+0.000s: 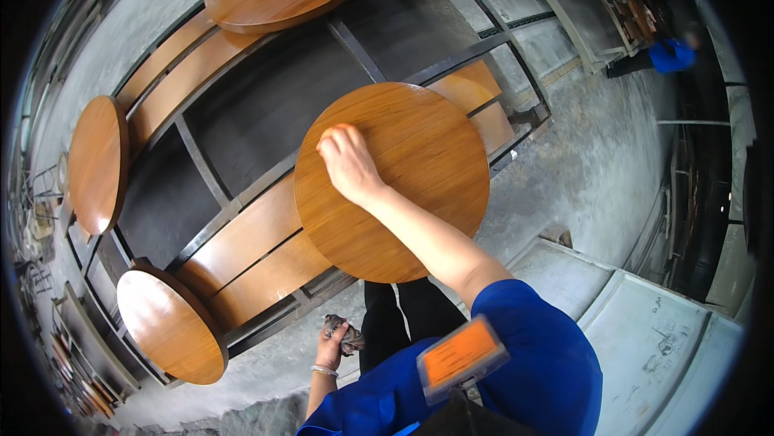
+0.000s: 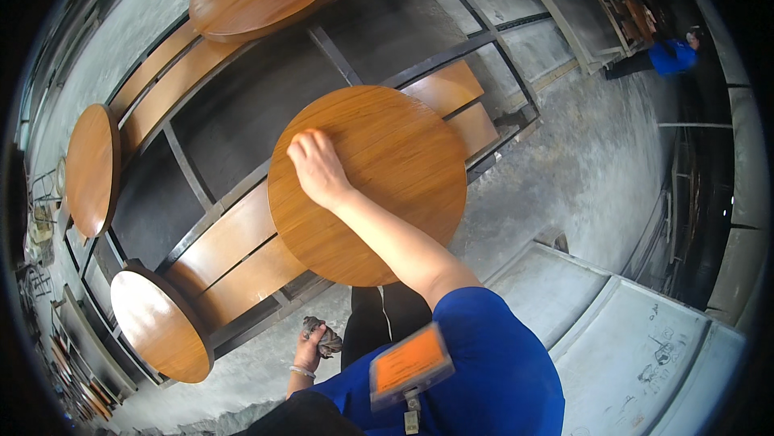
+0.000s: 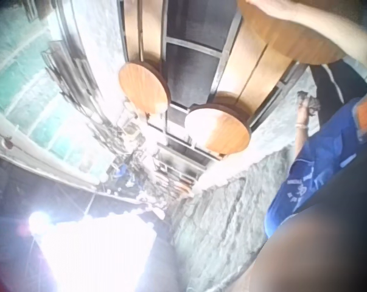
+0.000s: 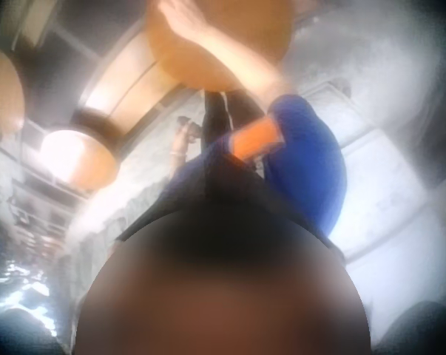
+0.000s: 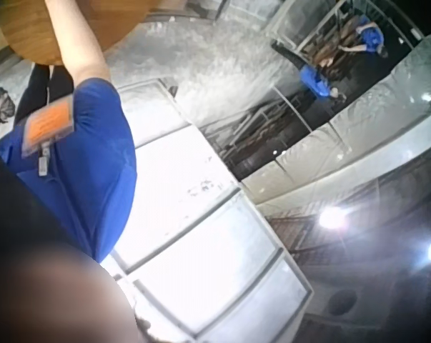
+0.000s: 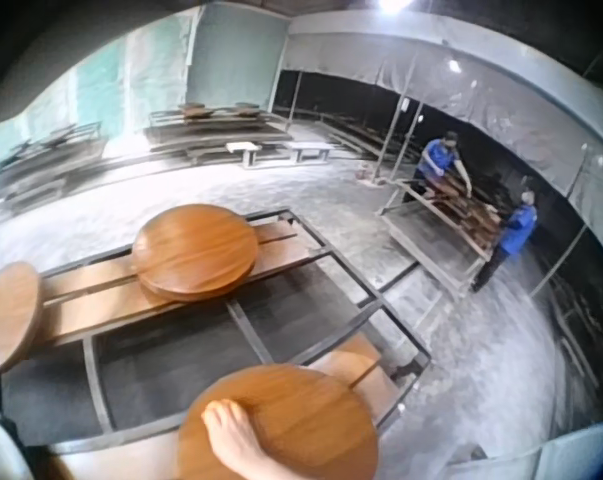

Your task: The person polishes the surface of round wooden stools using a small orange pad and a cloth. They move between stools on a metal rack, applying the pad in circular motions and then wiping the surface with the cloth.

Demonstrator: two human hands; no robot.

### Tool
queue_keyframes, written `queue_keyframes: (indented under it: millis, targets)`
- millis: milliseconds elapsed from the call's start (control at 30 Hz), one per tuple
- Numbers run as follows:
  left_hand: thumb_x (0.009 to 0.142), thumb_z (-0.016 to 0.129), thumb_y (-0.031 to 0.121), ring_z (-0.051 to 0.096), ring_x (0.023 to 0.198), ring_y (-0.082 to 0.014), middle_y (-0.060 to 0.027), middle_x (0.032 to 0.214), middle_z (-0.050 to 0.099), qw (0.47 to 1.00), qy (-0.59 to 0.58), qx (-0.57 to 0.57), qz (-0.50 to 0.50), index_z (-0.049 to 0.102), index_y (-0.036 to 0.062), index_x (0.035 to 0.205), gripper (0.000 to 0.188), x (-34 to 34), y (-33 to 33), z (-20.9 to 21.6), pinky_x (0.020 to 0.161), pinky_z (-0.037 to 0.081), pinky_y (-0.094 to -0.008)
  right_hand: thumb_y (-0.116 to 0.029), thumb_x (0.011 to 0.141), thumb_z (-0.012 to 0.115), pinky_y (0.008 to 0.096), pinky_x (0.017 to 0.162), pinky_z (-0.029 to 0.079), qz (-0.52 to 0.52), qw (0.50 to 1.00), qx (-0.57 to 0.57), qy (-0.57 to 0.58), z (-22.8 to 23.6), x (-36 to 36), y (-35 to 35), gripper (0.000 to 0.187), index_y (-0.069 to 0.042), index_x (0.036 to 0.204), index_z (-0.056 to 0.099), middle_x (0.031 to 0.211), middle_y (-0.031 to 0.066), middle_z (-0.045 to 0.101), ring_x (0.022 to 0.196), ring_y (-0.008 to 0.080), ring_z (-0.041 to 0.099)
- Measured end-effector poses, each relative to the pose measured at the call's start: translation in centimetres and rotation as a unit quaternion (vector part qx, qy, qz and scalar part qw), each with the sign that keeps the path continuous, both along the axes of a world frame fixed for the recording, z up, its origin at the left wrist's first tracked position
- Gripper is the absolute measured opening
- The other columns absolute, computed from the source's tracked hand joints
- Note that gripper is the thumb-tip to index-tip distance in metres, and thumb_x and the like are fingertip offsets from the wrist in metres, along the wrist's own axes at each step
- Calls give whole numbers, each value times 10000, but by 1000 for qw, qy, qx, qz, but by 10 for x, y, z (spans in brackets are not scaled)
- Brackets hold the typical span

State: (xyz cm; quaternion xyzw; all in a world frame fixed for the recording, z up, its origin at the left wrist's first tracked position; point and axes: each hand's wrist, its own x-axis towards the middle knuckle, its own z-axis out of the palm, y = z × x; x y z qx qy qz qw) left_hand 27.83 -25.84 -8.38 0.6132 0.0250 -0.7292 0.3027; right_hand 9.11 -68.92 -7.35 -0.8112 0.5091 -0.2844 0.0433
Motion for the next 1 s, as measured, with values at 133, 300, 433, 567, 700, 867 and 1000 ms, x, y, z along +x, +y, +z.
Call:
queue_keyframes:
  millis: [133,300,433,567,700,867,1000]
  targets:
    - [994,786,219,712,882,-204,-49,1005,688,1000,-17,16,-17,659,54,1218,306,6,0,9,777,615,-385,-58,945,694,483,1013,486,-145,988,-47,-28,0,-73,-18,52,-40,991,681,985,121,700,1004,335,652]
    - [997,789,227,711,850,-190,-41,978,683,999,-29,17,-14,656,66,1182,279,16,13,6,750,613,-370,-7,951,661,499,997,473,-332,942,48,3,3,-145,-24,122,-29,1071,663,1149,158,614,1139,369,535]
    - [994,798,228,716,849,-192,-33,947,685,999,-30,31,-10,647,89,1119,240,18,16,-4,755,619,-377,-4,971,636,508,1029,481,-103,993,38,-50,-8,-21,42,145,-13,1113,664,1194,202,645,1140,381,581]
    - [982,802,191,724,838,-214,-52,957,696,998,-50,46,17,630,91,1088,225,28,29,-6,746,622,-389,-40,992,609,499,975,520,32,999,12,-22,-12,-15,52,126,-19,1091,683,1176,208,682,1136,355,635]
    - [981,791,177,727,794,-228,-63,935,704,995,-65,69,30,625,90,1093,217,50,61,-8,705,612,-388,-43,962,667,492,975,466,-209,977,-38,14,1,-158,7,68,-53,1029,660,1061,137,656,1092,345,602]
    - [983,782,199,741,743,-239,-73,895,726,992,-93,85,13,639,85,1093,213,61,79,-26,620,590,-379,-27,949,630,500,988,474,-270,962,-22,-24,13,-138,28,102,-46,1042,668,1148,171,634,1145,380,564]
    - [973,793,211,740,743,-237,-67,903,721,994,-89,69,6,634,89,1107,241,56,69,-29,600,586,-378,-44,992,636,481,1010,478,-24,998,7,-54,10,-89,40,61,-19,1010,689,1166,176,674,1149,370,600]
